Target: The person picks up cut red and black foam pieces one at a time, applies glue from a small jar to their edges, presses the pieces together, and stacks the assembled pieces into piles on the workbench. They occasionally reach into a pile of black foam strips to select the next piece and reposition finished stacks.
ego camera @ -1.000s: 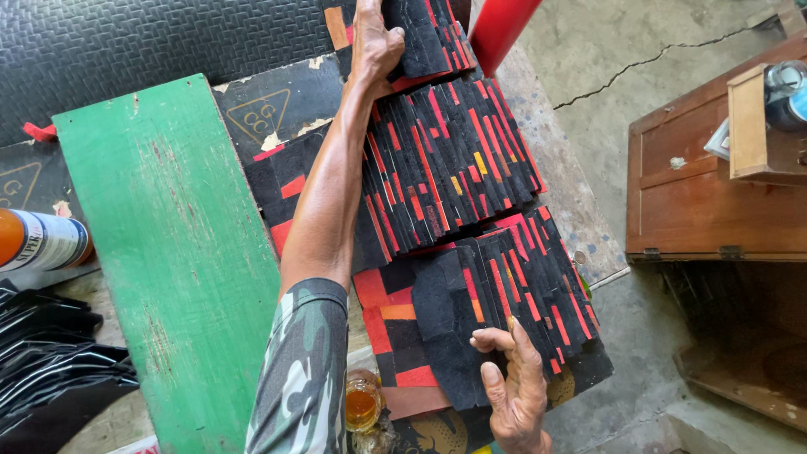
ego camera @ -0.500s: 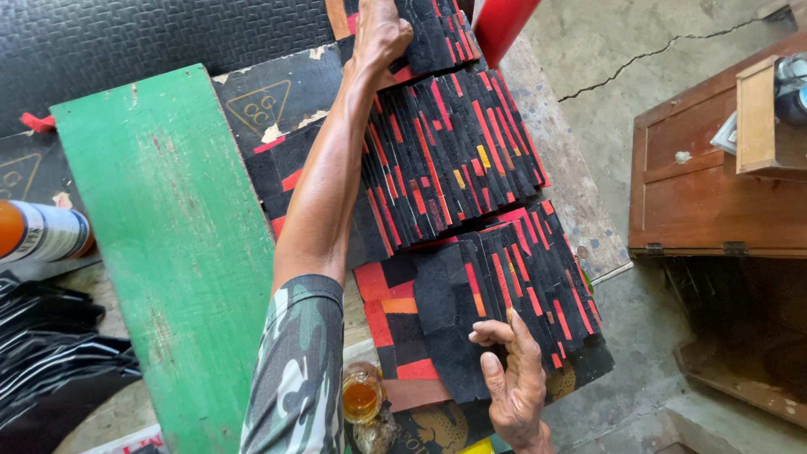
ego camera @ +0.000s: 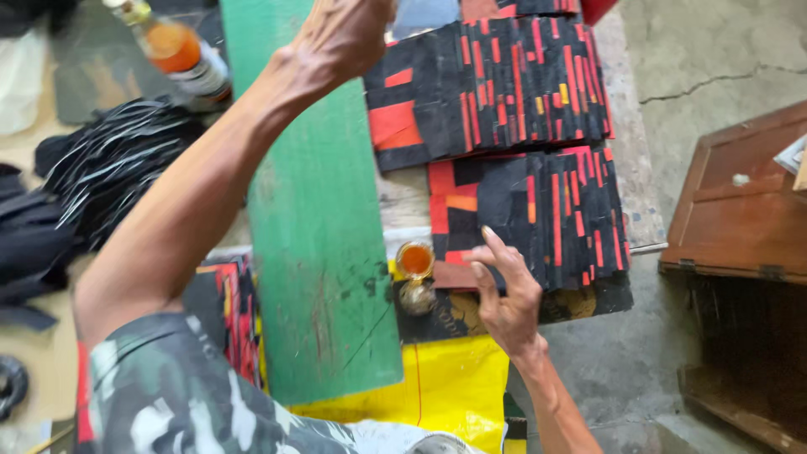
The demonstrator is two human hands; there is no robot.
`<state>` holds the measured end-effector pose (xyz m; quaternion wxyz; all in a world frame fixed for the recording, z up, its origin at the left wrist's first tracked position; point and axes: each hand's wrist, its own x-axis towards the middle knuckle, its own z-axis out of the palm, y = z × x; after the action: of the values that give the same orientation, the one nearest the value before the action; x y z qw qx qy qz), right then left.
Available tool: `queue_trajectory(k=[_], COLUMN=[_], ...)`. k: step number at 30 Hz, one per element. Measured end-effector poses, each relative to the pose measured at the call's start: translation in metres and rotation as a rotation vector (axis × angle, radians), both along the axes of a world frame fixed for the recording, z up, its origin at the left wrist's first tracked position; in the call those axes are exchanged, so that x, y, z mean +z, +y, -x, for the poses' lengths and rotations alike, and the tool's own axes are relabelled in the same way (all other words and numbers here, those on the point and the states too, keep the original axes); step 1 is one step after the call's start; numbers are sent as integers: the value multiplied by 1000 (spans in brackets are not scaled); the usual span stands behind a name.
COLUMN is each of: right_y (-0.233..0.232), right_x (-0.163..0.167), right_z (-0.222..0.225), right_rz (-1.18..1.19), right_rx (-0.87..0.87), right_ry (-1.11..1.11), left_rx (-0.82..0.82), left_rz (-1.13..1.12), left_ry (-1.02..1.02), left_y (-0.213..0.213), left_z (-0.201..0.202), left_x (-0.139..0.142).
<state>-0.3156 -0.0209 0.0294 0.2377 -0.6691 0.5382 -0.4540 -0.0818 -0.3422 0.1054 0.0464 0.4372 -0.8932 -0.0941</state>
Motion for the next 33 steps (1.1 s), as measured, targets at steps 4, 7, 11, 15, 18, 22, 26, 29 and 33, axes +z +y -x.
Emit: queue_trajectory(k=[4, 7, 11, 15, 18, 22, 26, 29, 33], right_y=[-7, -13, -16, -19, -25, -30, -31, -33, -36], right_x=[13, 11, 0, -9, -14, -20, -24, -25, -26], right_z=[-36, -56, -66, -71, -73, -72, -71, -69, -66], right_rz=[-12, -90, -158, -145, -62, -48, -46, -50, -63], right_rx=[305, 347, 316, 272, 247, 222, 233, 249, 268], right_ry=[240, 390, 446, 347, 327, 297, 326, 337, 302], left_rx=[-49, -1, 135, 206, 205, 184, 185, 92, 116], left_rz=[-56, -149, -180, -94, -74, 60, 76, -75, 4], left_ry=[40, 1, 69, 123, 57, 62, 94, 256, 277], left_y=[114, 199, 283, 324, 329, 334, 334, 317, 312], left_z=[-77, -129, -193, -222, -226, -225, -220, -225, -235], left_x=[59, 83, 88, 62, 39, 29, 57, 105, 175])
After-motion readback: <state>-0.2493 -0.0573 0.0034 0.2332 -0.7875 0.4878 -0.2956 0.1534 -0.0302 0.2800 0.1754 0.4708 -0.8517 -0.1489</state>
